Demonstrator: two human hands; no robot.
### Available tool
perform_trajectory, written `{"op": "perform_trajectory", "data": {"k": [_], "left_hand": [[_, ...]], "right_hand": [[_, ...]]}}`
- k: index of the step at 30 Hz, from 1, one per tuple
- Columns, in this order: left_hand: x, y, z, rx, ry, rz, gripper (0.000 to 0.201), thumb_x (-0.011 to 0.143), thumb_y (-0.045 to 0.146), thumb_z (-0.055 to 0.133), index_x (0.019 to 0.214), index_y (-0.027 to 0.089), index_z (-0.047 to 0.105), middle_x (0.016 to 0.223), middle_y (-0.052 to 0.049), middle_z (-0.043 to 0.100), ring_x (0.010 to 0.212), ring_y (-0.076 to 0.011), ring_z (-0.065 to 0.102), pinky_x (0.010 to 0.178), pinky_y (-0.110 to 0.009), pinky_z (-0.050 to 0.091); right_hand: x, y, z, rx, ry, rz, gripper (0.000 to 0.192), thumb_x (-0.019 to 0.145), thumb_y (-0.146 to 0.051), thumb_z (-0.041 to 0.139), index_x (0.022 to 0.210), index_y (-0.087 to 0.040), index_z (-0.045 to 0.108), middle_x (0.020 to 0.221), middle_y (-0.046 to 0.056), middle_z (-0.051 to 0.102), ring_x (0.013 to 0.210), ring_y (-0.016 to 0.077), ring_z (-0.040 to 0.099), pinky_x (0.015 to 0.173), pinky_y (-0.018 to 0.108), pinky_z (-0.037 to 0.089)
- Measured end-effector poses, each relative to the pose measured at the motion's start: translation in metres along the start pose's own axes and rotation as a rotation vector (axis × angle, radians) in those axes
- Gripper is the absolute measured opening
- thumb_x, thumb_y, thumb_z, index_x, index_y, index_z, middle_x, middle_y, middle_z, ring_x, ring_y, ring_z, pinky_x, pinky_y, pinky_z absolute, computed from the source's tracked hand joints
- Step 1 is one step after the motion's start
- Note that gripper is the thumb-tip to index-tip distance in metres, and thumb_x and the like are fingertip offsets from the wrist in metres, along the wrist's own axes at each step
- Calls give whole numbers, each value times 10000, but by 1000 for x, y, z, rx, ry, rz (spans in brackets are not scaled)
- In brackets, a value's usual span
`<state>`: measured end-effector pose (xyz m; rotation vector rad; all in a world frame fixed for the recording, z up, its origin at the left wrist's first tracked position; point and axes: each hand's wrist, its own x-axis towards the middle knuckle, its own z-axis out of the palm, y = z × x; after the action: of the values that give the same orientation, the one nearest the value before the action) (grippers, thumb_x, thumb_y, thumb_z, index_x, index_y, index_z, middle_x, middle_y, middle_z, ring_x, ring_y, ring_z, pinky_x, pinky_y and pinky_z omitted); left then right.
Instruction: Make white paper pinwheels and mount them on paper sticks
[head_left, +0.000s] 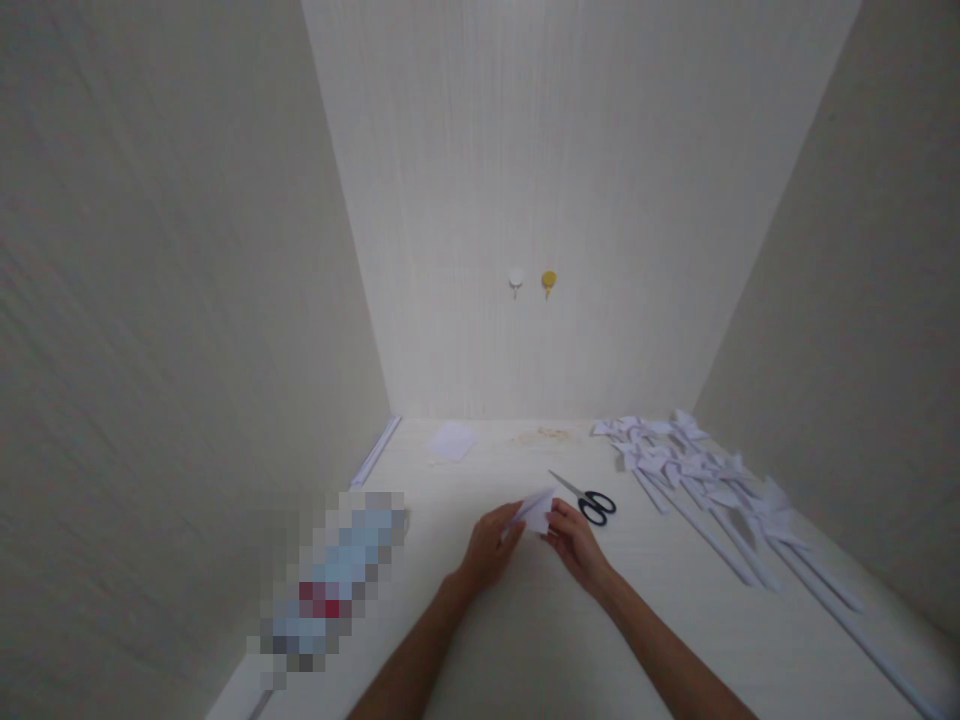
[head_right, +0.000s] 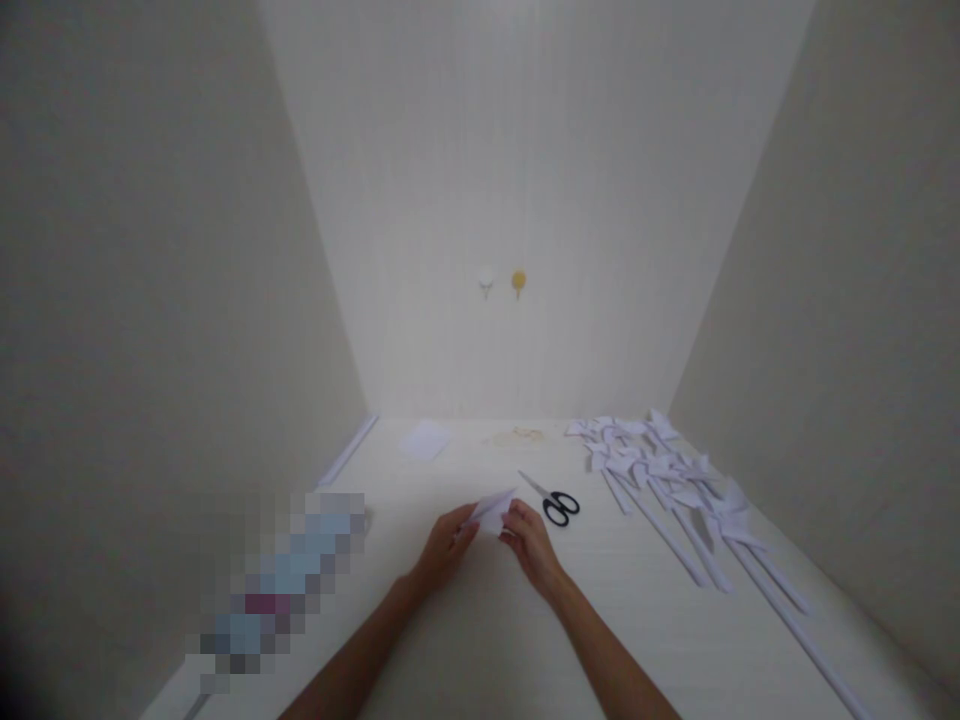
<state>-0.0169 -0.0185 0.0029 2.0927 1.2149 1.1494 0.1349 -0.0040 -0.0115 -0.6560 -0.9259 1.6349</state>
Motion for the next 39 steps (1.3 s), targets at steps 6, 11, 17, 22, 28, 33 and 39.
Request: {"op": "perform_trajectory", "data": {"k": [6,11,17,22,28,33,39], "left_hand": [[8,0,2,-278,46,-155,397,768,433,351,773,114,587,661,-25,563,608,-134,481,513,-209,368],[15,-10,-1,-320,231,-262,424,665,532,434,493,144,437,473,37,358,494,-94,334,465,-211,270],[18,-14,-5,-500,306,-332,363,637,487,498,522,145,468,489,36,394,513,-103,372,502,-219,312],[17,-10,-5,-675,381,-467,325,580,454,571,590,129,561,548,3,525,577,-140,482,555,-242,386],[15,-4,-6,-801,424,-588,314,568,419,604,677,125,611,609,-33,607,645,-177,560,604,-275,433],[14,7,-10,-805,422,-621,278,582,390,596,671,127,621,654,-66,630,738,-219,578,668,-310,447],[16,8,-11,-803,375,-634,299,600,411,573,697,133,621,665,-69,640,737,-222,582,643,-310,455]], "right_hand": [[3,4,-1,-145,63,-44,153,568,-273,612,615,-200,486,535,-33,488,525,113,482,449,199,338],[5,5,-2,-223,123,-31,234,576,-328,606,551,-195,415,466,-60,395,439,80,394,391,190,250],[4,5,-2,-247,137,2,312,565,-338,630,518,-183,364,451,-90,286,397,44,250,380,188,154],[6,10,-7,-288,110,-42,319,591,-349,612,515,-186,349,453,-85,279,412,52,246,389,198,153],[8,13,-10,-307,99,-58,318,603,-356,600,512,-189,344,469,-78,286,428,59,251,401,201,173],[7,10,-8,-288,100,-55,320,597,-337,606,504,-187,340,481,-75,285,442,61,243,411,203,176],[6,8,-7,-292,101,-44,315,588,-348,609,508,-185,352,483,-75,285,449,64,247,412,200,168]]}}
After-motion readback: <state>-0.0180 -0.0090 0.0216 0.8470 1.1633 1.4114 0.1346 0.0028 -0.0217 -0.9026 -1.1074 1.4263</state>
